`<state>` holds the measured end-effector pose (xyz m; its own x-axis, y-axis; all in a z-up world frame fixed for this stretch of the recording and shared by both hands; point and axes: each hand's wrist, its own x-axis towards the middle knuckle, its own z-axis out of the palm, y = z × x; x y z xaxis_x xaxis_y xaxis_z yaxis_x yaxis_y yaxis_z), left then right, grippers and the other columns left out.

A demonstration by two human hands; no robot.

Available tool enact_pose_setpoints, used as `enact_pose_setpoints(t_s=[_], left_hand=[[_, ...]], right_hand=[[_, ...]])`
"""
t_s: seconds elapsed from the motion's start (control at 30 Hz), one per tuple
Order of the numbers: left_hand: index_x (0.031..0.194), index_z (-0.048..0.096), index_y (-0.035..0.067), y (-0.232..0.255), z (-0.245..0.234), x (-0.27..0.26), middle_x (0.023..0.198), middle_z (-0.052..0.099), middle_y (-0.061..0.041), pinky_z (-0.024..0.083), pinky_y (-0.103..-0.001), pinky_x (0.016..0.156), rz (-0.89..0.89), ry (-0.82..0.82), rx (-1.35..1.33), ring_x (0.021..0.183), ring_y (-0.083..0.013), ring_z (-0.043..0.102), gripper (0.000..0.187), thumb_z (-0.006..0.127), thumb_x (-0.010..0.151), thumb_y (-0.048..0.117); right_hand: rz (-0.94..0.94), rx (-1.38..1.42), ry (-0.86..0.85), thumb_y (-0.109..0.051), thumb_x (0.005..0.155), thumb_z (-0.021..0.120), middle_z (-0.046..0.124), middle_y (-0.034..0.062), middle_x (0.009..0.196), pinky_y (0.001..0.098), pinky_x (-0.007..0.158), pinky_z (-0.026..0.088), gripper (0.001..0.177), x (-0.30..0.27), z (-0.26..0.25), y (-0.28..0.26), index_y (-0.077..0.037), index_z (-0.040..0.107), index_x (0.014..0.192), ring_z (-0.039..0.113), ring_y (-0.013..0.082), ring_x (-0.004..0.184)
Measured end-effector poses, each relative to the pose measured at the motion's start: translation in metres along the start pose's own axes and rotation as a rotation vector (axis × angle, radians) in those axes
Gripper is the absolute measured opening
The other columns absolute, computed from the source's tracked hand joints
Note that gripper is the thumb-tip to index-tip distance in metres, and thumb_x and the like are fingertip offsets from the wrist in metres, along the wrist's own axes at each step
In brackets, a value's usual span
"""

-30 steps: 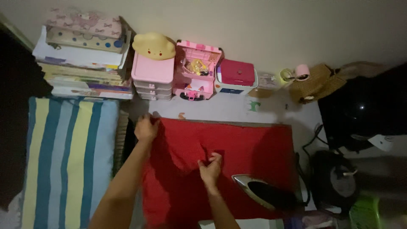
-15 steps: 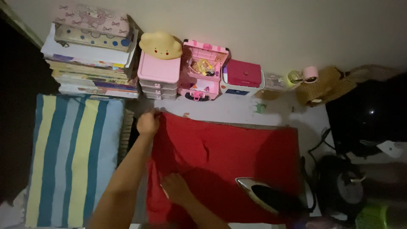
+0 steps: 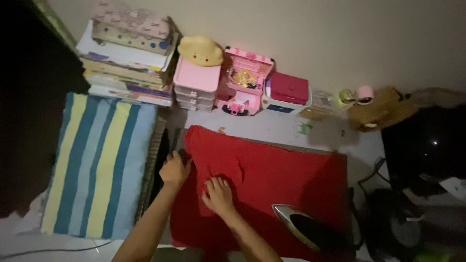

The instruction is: Ironing a red cloth and then folding it neatly on a table.

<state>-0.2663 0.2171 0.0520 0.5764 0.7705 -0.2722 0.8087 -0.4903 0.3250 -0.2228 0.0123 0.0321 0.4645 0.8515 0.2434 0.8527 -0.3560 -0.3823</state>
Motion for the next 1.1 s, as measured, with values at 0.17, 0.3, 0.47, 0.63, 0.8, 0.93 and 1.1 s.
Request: enact_pose_setpoints(t_s=[0.17, 0.3, 0.47, 0.63, 0.8, 0.93, 1.1], left_hand=[[0.118, 0.063, 0.011, -0.021, 0.027, -0.001, 0.107, 0.073, -0.018, 0.059, -0.052, 0.073, 0.097, 0.066, 0.017, 0.093, -0.0385, 0.073, 0.047, 0.063, 0.092, 0.050], [0.106, 0.078, 0.007, 0.000, 0.030, -0.019, 0.102, 0.077, -0.023, 0.060, -0.050, 0.081, -0.078, -0.042, -0.119, 0.095, -0.0406, 0.076, 0.063, 0.052, 0.106, 0.063], [0.101, 0.075, -0.003, 0.018, 0.030, -0.032, 0.105, 0.073, -0.027, 0.057, -0.052, 0.082, -0.190, -0.257, -0.298, 0.099, -0.0420, 0.072, 0.076, 0.066, 0.087, 0.071], [0.106, 0.080, 0.003, 0.000, 0.095, -0.014, 0.107, 0.078, -0.025, 0.058, -0.048, 0.086, 0.011, -0.192, -0.440, 0.100, -0.0400, 0.076, 0.053, 0.074, 0.079, 0.048], [0.131, 0.056, -0.002, -0.005, 0.123, -0.003, 0.120, 0.074, -0.024, 0.063, -0.051, 0.078, -0.087, -0.204, -0.959, 0.102, -0.0415, 0.076, 0.067, 0.077, 0.078, 0.033], [0.151, 0.033, 0.003, -0.001, 0.069, -0.022, 0.123, 0.067, -0.027, 0.057, -0.049, 0.088, 0.103, -0.012, -0.486, 0.105, -0.0439, 0.068, 0.105, 0.088, 0.067, 0.033], [0.145, 0.048, 0.015, 0.036, -0.009, -0.021, 0.123, 0.063, -0.021, 0.056, -0.052, 0.086, -0.038, 0.058, -0.194, 0.106, -0.0404, 0.066, 0.081, 0.081, 0.076, 0.042]], right_hand=[[0.220, 0.140, -0.157, -0.014, 0.093, 0.070, 0.066, 0.0162, 0.106, 0.0444, 0.084, 0.055, 0.015, 0.022, -0.005, 0.000, -0.003, 0.065, 0.103, 0.066, 0.0341, 0.098], [0.373, 0.664, -0.120, -0.012, 0.090, 0.070, 0.074, 0.0115, 0.096, 0.0405, 0.079, 0.056, 0.009, 0.028, -0.013, 0.017, -0.004, 0.070, 0.096, 0.071, 0.0308, 0.091], [0.499, 0.648, 0.143, -0.016, 0.091, 0.069, 0.072, 0.0114, 0.094, 0.0424, 0.082, 0.056, 0.013, 0.001, -0.020, 0.057, -0.005, 0.067, 0.096, 0.070, 0.0317, 0.092], [0.749, 0.124, 0.289, -0.027, 0.079, 0.083, 0.066, 0.0175, 0.096, 0.0531, 0.077, 0.050, 0.034, -0.002, -0.041, 0.057, -0.004, 0.065, 0.097, 0.063, 0.0411, 0.093], [0.745, 0.309, 0.093, -0.028, 0.085, 0.079, 0.069, 0.0141, 0.096, 0.0496, 0.085, 0.052, 0.031, -0.015, 0.012, 0.096, -0.005, 0.064, 0.098, 0.067, 0.0357, 0.096], [0.868, 0.467, 0.078, -0.025, 0.080, 0.079, 0.069, 0.0130, 0.101, 0.0474, 0.087, 0.054, 0.039, -0.011, -0.024, 0.076, -0.007, 0.058, 0.107, 0.068, 0.0345, 0.098], [0.738, 0.089, 0.041, -0.023, 0.082, 0.076, 0.059, 0.0124, 0.127, 0.0493, 0.101, 0.046, 0.044, 0.002, -0.044, 0.042, -0.010, 0.057, 0.120, 0.057, 0.0326, 0.121]])
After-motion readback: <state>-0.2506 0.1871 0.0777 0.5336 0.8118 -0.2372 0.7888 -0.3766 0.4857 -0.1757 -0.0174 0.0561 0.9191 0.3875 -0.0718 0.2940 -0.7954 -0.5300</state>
